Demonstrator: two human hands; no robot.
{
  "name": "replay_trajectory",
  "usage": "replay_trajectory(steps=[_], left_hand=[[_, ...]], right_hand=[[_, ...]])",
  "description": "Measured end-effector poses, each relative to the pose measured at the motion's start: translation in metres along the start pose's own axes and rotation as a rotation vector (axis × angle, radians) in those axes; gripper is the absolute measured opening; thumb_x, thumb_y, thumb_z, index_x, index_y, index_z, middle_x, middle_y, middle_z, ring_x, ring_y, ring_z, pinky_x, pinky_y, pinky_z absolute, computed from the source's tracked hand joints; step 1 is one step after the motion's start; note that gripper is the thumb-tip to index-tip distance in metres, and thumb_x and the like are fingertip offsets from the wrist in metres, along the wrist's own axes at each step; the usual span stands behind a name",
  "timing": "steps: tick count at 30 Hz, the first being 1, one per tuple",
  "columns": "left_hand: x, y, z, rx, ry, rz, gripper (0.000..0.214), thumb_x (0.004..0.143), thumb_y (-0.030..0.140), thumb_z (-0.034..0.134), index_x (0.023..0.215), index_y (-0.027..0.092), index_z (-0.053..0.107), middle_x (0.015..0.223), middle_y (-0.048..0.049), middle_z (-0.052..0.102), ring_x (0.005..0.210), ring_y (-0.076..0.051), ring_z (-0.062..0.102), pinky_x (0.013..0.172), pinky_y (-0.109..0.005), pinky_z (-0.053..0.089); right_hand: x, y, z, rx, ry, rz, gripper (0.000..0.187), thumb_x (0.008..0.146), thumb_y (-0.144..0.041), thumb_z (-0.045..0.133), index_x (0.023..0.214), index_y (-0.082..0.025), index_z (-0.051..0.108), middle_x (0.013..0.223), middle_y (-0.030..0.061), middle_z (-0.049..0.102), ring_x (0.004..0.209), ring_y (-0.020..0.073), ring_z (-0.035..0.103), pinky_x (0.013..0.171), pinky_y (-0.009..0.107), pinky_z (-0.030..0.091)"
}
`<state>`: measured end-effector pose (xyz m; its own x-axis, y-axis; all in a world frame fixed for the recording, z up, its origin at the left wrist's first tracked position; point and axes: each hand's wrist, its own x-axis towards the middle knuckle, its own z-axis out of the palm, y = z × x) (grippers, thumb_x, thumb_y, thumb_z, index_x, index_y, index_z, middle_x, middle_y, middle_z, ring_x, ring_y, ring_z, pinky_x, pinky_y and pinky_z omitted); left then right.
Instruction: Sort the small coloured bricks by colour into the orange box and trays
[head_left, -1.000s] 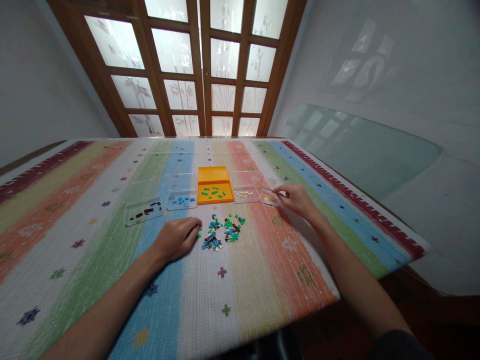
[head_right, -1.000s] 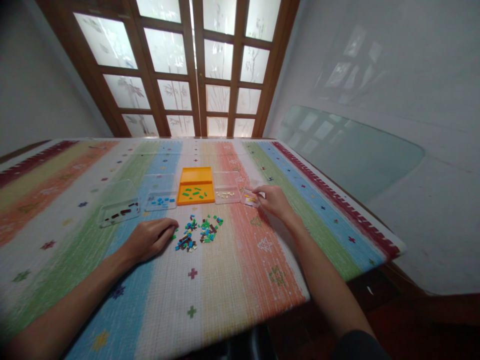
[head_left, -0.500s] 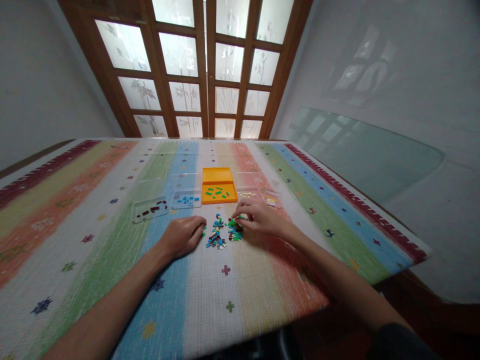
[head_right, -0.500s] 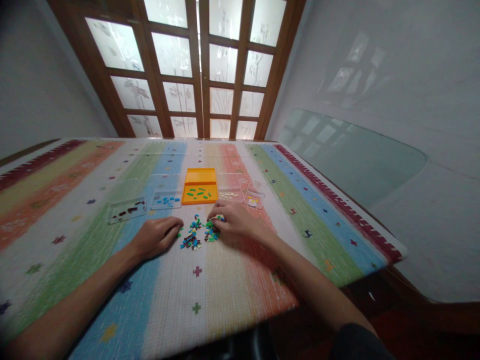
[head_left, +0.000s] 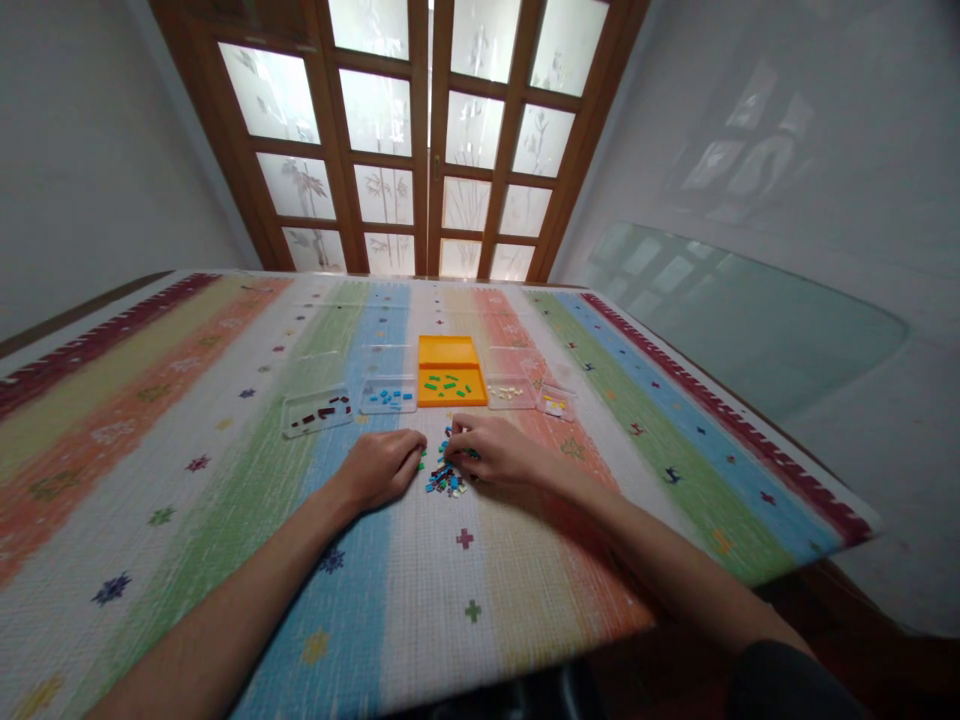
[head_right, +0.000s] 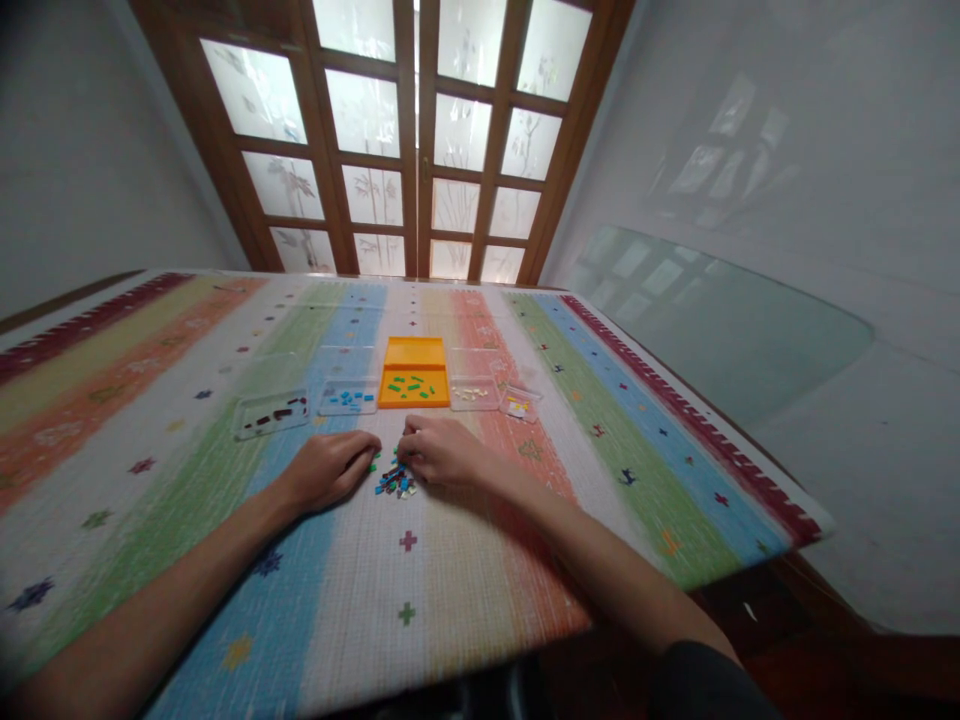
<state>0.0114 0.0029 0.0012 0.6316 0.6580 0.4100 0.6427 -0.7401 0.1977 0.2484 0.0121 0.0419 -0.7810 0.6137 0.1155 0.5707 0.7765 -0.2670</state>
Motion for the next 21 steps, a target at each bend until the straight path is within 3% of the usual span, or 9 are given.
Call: replay_trajectory(steps=[10, 21], left_hand=[[-0.001, 0.000, 0.002, 0.004, -0.003, -0.009, 0.022, 0.094, 0.019, 0.042, 0.093, 0.018, 0.064, 0.086, -0.0056, 0.075, 0.074, -0.019, 0.071, 0.067, -0.029, 0.052], [-0.001, 0.000, 0.002, -0.005, -0.015, -0.018, 0.022, 0.094, 0.020, 0.042, 0.093, 0.018, 0.064, 0.086, -0.0057, 0.074, 0.074, -0.019, 0.070, 0.068, -0.029, 0.051]], right_hand=[[0.005, -0.009, -0.010, -0.031, -0.082, 0.042, 0.013, 0.089, -0.014, 0.062, 0.095, -0.016, 0.073, 0.093, 0.0059, 0.062, 0.076, 0.0144, 0.052, 0.066, 0.025, 0.035], [-0.001, -0.008, -0.017, -0.030, -0.087, 0.054, 0.009, 0.087, -0.015, 0.063, 0.091, -0.015, 0.072, 0.089, 0.0052, 0.061, 0.077, 0.0143, 0.052, 0.068, 0.025, 0.036]])
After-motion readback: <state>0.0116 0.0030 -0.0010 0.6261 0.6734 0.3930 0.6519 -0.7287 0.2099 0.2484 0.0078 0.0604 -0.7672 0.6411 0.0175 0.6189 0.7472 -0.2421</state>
